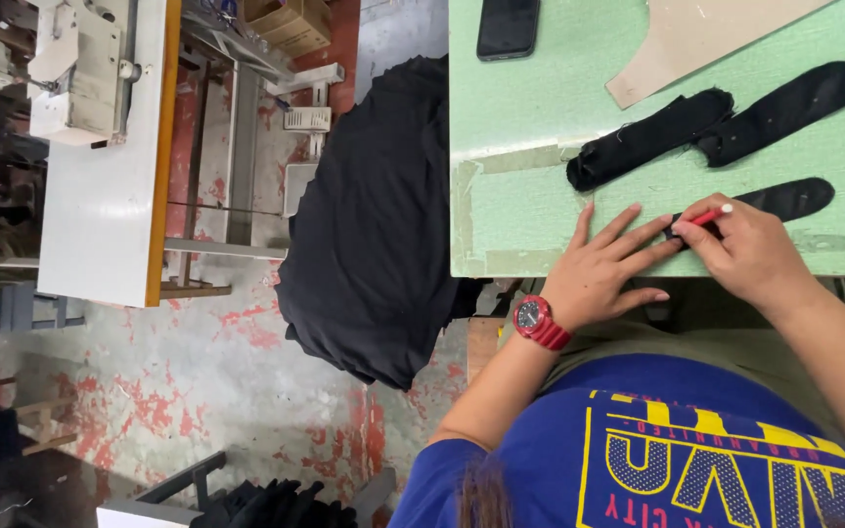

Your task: The person marks a black fabric strip with a red pencil on a green cutting mat. They repeatedly align the strip, make marks, and adjust its position. At one point, they handle a small plastic bag containing yellow items before resuming the marking process.

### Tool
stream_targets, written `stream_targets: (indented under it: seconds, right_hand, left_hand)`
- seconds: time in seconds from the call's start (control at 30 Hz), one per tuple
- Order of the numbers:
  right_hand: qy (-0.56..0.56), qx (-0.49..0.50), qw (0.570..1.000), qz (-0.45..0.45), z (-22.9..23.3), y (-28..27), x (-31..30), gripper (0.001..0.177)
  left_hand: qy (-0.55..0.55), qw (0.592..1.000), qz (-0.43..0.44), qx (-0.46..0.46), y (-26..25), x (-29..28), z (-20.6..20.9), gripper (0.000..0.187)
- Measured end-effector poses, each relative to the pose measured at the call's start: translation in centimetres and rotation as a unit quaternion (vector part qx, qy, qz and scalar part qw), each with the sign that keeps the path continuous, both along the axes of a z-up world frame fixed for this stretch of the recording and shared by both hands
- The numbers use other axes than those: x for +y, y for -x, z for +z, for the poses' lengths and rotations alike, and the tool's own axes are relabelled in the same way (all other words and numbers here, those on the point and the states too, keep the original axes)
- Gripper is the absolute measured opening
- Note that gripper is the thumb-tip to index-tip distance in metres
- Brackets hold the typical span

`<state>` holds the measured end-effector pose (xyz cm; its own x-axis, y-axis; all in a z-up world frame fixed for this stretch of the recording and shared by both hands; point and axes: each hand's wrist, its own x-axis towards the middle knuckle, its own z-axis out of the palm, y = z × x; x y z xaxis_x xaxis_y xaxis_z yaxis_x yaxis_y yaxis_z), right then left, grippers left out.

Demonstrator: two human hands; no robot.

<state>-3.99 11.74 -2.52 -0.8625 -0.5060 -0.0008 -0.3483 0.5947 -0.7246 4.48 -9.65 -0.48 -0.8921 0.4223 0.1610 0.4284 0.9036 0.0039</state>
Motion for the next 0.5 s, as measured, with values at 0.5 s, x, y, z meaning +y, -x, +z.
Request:
stream_targets:
  seconds: [0.5]
  right_hand:
    - [-0.027,-0.023,0.998,-0.047,-0.3,2.0,3.8,0.028]
  left_hand:
    - [-0.078,0.997,-0.010,0.007,-0.3,0.3,0.1,0.065]
